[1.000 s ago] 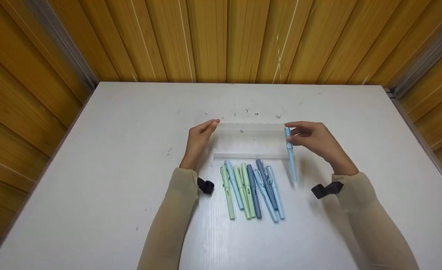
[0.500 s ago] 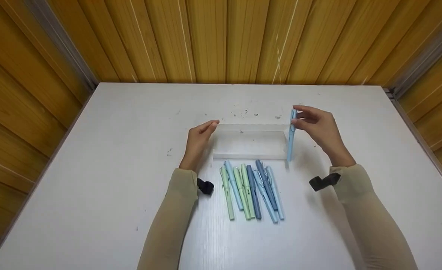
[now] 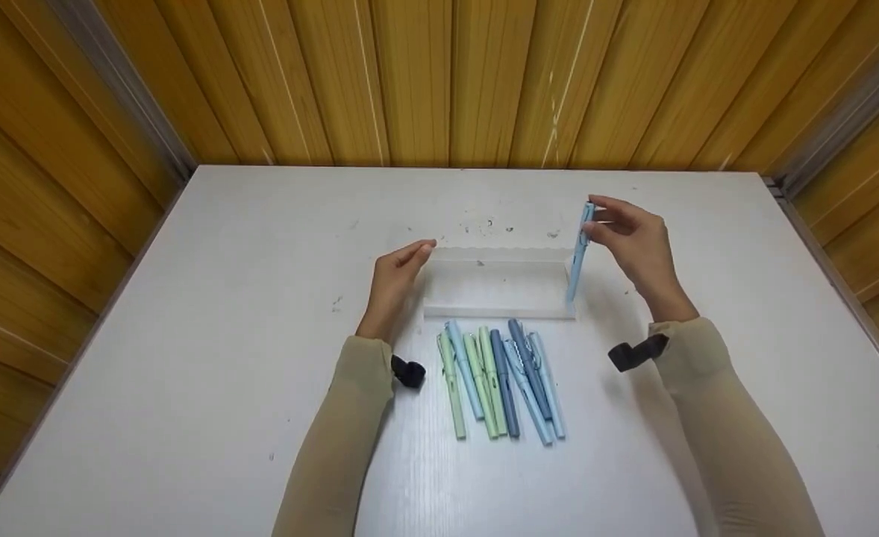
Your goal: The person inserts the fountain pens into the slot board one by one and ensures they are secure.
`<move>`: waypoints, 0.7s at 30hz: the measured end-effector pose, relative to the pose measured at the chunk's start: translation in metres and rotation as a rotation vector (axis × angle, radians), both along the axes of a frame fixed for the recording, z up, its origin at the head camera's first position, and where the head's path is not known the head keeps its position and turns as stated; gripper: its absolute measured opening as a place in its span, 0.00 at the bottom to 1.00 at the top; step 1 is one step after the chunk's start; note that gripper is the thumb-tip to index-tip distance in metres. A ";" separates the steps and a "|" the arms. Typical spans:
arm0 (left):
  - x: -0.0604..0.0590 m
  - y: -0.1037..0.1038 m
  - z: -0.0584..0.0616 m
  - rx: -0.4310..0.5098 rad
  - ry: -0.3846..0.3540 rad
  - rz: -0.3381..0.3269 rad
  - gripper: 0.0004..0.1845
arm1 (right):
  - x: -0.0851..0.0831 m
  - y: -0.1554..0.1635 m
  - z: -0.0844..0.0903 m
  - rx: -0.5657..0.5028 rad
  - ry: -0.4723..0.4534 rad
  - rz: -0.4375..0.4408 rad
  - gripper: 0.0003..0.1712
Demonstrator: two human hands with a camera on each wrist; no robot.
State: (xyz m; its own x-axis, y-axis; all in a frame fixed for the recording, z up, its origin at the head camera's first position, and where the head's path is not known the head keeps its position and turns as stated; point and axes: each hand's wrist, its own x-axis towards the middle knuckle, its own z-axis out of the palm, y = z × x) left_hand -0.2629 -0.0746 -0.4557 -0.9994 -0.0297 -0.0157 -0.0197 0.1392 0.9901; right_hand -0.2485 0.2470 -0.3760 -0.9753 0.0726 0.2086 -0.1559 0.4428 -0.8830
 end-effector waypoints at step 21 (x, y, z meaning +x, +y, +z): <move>0.000 -0.001 0.000 0.001 -0.005 0.000 0.18 | -0.014 0.001 -0.009 0.036 -0.078 -0.004 0.24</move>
State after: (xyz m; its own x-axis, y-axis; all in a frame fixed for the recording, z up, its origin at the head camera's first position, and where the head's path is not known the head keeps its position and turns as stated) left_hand -0.2625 -0.0752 -0.4557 -0.9994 -0.0294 -0.0205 -0.0243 0.1381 0.9901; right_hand -0.2628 0.2483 -0.3850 -0.9884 0.0707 0.1341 -0.0849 0.4748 -0.8760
